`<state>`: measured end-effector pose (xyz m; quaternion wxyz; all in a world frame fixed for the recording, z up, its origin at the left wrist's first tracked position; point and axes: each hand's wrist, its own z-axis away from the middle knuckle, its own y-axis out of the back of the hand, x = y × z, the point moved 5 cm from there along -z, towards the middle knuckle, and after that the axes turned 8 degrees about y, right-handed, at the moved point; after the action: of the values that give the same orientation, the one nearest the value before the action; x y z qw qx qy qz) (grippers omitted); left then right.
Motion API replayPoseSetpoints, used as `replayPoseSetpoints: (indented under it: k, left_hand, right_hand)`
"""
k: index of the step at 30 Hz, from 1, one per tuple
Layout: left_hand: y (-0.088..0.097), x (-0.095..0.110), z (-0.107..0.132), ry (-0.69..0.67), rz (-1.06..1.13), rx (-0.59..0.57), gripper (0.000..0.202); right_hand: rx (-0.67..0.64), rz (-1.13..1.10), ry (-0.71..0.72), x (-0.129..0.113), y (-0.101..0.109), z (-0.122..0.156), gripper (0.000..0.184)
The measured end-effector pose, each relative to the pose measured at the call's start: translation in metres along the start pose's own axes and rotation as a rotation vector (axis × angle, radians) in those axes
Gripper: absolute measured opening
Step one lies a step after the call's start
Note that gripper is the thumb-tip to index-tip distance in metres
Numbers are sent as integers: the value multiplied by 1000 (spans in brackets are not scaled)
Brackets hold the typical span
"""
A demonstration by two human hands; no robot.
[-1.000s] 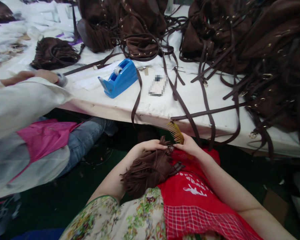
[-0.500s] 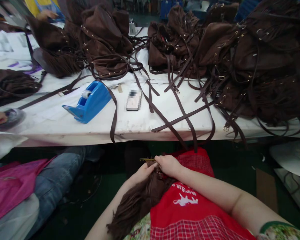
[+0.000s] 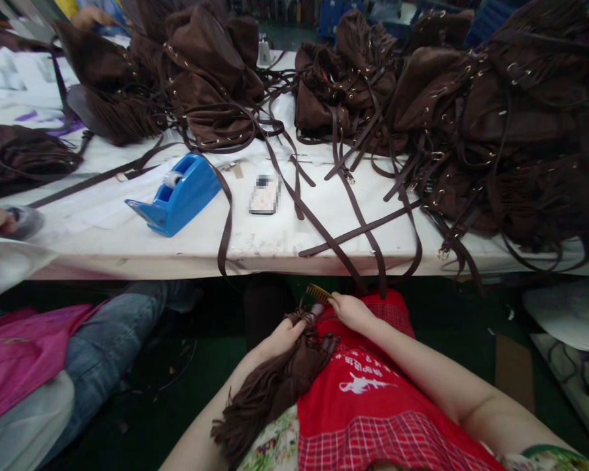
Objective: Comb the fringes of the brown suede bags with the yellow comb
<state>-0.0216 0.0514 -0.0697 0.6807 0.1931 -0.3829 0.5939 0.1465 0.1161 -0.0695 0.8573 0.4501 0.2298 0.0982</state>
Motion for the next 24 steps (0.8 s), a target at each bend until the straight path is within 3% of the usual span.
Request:
replayPoseSetpoints:
  k: [2,5,8,10,18,21,24]
  left_hand:
    - [5,-6,-5,11,24,21,30]
    - [1,-8,-10,-15,64,-39,31]
    - [-4,-6,-12,-29,16,-70,29]
    - [-6,-5,-12,-36,-63,-67,27]
    - [-11,15,1,-198,-308,-133,26]
    - [-14,27,10,-221,-299,-153,25]
    - [-19,38,18,-288,-226,-217,22]
  right_hand:
    - [91,-26,48,-7,14,17,36]
    - [182,-53,220,-34,34,38,34]
    - [139,33,367,-61,41,45,32]
    - [89,107,374,-69,39,43,30]
    - [3,157,339,-64,25,28,29]
    - [-31,120,325,-60,13,23,29]
    - [-81,82,223,-47,-2,14,28]
